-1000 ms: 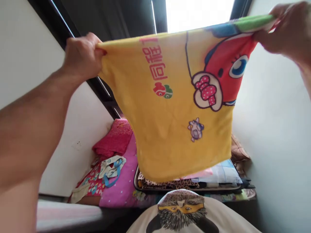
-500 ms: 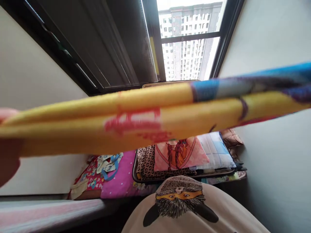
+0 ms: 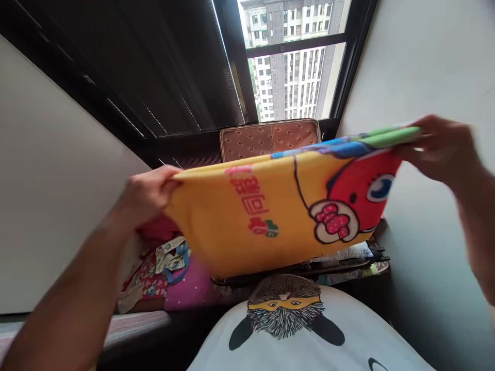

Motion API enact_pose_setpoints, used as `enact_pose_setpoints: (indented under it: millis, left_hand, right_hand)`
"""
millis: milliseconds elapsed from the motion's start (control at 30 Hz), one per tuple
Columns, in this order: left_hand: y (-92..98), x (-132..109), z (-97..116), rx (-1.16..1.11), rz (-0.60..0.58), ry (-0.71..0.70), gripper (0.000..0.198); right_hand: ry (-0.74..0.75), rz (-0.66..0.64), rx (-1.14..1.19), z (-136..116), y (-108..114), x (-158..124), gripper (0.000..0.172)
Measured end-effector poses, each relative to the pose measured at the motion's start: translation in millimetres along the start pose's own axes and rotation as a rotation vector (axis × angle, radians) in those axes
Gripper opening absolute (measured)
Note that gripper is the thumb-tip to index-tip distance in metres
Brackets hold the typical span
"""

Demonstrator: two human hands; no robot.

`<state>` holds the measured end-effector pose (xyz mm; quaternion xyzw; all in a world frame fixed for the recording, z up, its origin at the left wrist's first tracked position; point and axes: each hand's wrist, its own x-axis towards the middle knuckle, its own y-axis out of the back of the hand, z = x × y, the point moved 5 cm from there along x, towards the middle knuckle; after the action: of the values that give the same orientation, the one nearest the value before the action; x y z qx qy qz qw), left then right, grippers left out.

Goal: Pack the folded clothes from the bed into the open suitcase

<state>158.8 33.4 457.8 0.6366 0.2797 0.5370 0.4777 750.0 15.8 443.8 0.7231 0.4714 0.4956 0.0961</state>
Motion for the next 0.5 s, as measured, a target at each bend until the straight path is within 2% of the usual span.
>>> enact_pose_setpoints:
  millis: [33, 67, 133, 167, 233, 300, 367, 433, 500]
  left_hand:
    - [-25.8, 17, 2, 0.027, -0.097, 0.035, 0.042]
    - [-52.5, 28, 5, 0.079, -0.178, 0.076, 0.042]
    - [-101.4, 32, 16, 0.205, -0.233, 0.126, 0.05]
    - [-123.8, 23, 25, 0.215, -0.245, 0.128, 0.053]
    - [-163.6, -16, 49, 0.147, -0.281, 0.033, 0.059]
    - [-192.8, -73, 73, 0.035, -0.31, -0.098, 0.066]
    - [-213.0, -135, 93, -0.081, -0.36, -0.254, 0.078]
    - [-226.2, -183, 98, -0.128, -0.386, -0.269, 0.083]
    - [-237.1, -209, 94, -0.163, -0.414, -0.234, 0.085]
  right_hand:
    - [-0.031, -0.069, -0.014, 6, -30, 6, 0.052]
    - [-0.053, -0.143, -0.052, 14, -60, 8, 0.06]
    - [-0.081, -0.25, -0.18, 35, -118, -4, 0.087]
    - [-0.098, -0.315, -0.228, 48, -142, -21, 0.091]
    - [-0.141, -0.424, -0.246, 74, -178, -70, 0.085]
    - [-0.197, -0.499, -0.206, 94, -193, -130, 0.081]
    - [-0.255, -0.531, -0.121, 105, -193, -184, 0.08]
    - [-0.363, -0.539, -0.05, 109, -184, -221, 0.081]
    - [-0.471, -0.565, 0.013, 106, -179, -241, 0.083]
